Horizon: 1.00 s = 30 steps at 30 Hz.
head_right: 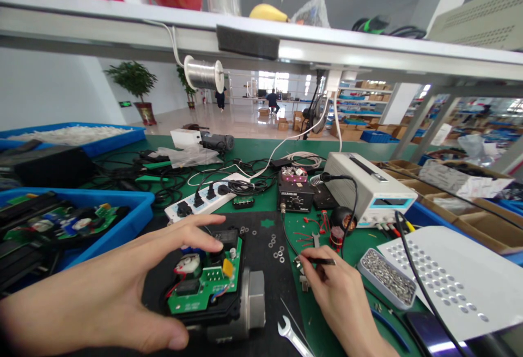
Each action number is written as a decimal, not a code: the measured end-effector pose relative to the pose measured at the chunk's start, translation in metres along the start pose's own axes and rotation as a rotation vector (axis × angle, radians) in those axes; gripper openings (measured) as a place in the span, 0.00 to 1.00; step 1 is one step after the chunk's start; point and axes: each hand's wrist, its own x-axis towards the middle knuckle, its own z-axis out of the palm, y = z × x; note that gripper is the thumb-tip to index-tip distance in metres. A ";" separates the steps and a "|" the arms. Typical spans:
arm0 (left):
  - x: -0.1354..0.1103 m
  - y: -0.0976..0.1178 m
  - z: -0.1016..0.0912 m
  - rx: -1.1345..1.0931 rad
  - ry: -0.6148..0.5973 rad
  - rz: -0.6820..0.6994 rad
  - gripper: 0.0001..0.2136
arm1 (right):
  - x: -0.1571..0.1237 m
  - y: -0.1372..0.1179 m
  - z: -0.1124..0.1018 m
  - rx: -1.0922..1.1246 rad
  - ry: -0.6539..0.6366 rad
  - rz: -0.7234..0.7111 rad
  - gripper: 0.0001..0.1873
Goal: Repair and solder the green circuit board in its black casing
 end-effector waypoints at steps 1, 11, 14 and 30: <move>0.000 0.000 0.000 0.000 0.002 0.001 0.40 | 0.000 0.000 0.000 -0.001 0.000 -0.001 0.06; 0.002 0.002 0.001 0.007 -0.019 -0.021 0.40 | 0.000 0.000 0.000 -0.011 0.028 0.025 0.05; 0.001 0.000 0.001 0.007 -0.012 -0.007 0.40 | -0.002 -0.001 -0.001 -0.021 0.039 0.040 0.05; 0.001 0.015 -0.005 -0.081 -0.014 -0.005 0.38 | -0.006 -0.004 0.002 0.012 -0.016 0.022 0.04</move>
